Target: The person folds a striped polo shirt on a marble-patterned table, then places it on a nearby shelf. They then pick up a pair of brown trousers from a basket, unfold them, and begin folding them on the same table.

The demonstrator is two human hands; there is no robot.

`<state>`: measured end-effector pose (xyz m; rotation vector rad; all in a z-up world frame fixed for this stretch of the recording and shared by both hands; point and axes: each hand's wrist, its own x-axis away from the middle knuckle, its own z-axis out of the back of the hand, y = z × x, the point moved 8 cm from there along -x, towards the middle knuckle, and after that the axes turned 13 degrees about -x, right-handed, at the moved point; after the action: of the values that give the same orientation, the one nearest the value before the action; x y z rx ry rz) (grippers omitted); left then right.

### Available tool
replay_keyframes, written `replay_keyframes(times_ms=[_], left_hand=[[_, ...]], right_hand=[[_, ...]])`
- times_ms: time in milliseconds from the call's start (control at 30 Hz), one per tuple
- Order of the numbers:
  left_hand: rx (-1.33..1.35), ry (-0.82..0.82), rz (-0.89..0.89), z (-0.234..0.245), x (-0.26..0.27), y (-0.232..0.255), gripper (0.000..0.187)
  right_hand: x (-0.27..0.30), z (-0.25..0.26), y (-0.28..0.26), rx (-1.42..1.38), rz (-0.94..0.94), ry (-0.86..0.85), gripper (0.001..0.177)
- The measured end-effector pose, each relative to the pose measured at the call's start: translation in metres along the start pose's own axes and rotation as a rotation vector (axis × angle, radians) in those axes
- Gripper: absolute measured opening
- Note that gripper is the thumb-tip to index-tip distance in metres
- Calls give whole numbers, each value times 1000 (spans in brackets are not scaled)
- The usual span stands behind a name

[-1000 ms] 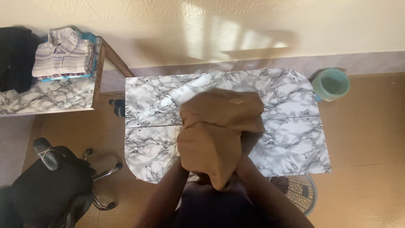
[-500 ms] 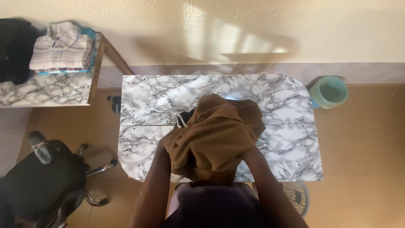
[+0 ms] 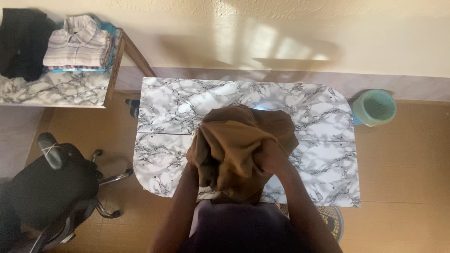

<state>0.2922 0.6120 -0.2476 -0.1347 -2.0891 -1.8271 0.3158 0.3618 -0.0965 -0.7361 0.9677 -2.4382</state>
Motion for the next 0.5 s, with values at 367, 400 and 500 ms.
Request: replay_keyframes(times_ms=[367,400,500], left_hand=[[250,-140,139,10,25,44,44],[125,-206,109,13,26,43,44],[-52,-296,215,31,27,9,45]], right_hand=[[39,95,-39,-524,-100,485,32],[40,100,-40,-527,-66,514,31],[43,107,-32,-472,-29,582,29]])
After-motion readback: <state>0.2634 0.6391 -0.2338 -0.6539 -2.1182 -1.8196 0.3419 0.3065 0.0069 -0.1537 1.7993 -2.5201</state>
